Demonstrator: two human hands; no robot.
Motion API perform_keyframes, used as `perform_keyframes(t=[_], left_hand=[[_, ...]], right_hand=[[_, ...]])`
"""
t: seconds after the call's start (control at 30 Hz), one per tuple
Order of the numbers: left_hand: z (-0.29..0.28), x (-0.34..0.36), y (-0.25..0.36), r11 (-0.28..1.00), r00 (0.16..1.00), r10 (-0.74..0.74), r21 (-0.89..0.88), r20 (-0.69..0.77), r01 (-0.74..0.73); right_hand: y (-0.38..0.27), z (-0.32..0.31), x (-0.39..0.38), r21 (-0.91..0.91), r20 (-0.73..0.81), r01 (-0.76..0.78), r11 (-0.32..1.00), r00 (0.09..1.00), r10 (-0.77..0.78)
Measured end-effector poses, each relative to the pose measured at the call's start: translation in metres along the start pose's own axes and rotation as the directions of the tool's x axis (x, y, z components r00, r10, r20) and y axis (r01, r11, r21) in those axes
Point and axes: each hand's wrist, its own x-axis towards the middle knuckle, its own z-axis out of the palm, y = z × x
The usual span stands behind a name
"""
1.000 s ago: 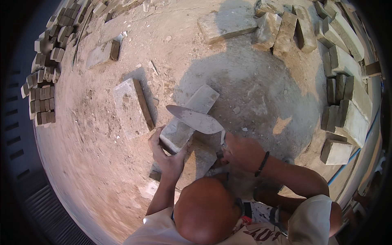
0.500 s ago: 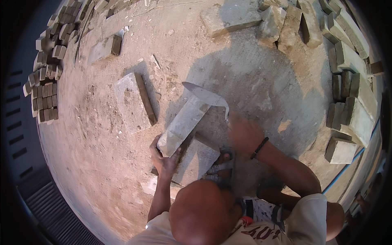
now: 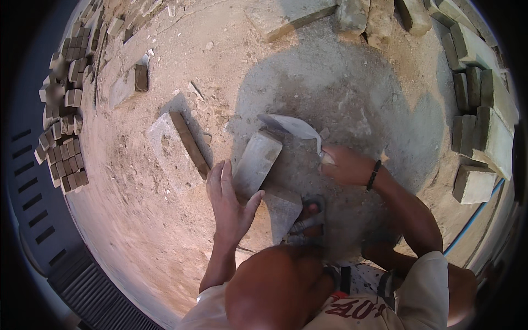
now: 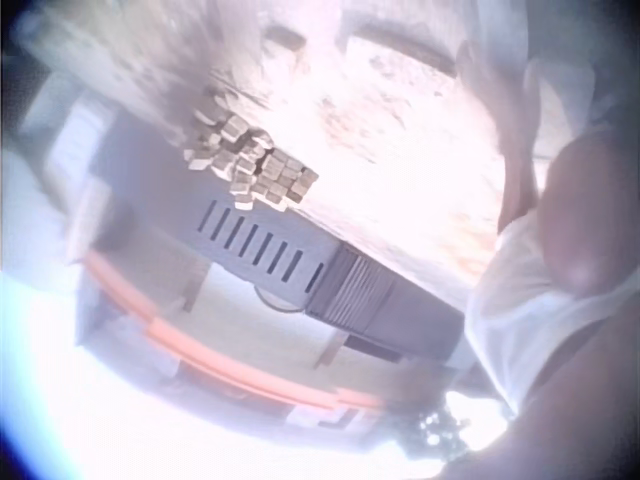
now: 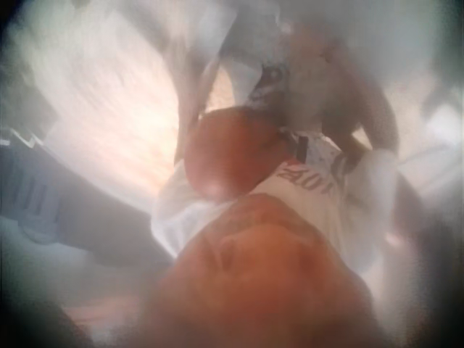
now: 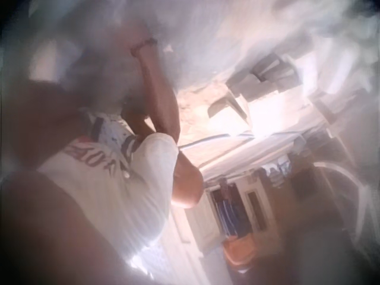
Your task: The person repeatedly picks up rectangular stone blocks and uses a hand chisel to chip and smooth their edges and faces. After shaping each block, the person places it on a nearby pile of finished stones. The process is repeated with multiple blocks throughout the clip.
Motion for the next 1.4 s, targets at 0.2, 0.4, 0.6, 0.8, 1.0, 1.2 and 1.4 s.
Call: perform_keyframes(t=[0.2,0.4,0.6,0.8,1.0,1.2,1.4], left_hand=[[0.032,0.036,0.021,0.987,0.987,-0.117,0.126,0.111,0.103],[0.038,0.047,0.024,0.97,0.982,-0.189,0.155,0.011,0.185],[0.015,0.044,0.023,0.981,0.982,-0.188,-0.051,0.034,0.19],[-0.031,0.023,0.018,0.899,0.967,-0.246,-0.39,-0.067,0.201],[-0.018,0.04,0.027,0.855,0.956,-0.16,-0.519,-0.247,0.009],[0.006,0.049,0.032,0.927,0.928,-0.197,-0.369,-0.315,0.072],[0.013,0.044,0.028,0.9,0.921,-0.165,-0.435,-0.353,-0.005]], right_hand=[[-0.002,0.015,0.003,-0.034,0.112,0.071,0.997,0.992,-0.066],[-0.021,-0.005,0.005,0.015,0.106,-0.011,1.0,0.994,0.01],[0.015,0.013,0.016,-0.003,0.135,-0.018,1.0,0.991,0.018],[-0.048,-0.024,-0.031,0.044,-0.165,0.068,0.997,0.984,-0.06],[-0.132,-0.021,-0.082,-0.354,-0.112,0.226,0.908,0.953,-0.281],[-0.088,-0.053,-0.043,-0.605,-0.205,-0.019,0.796,0.97,-0.132],[-0.131,-0.018,-0.079,-0.568,-0.067,0.123,0.814,0.979,-0.195]])
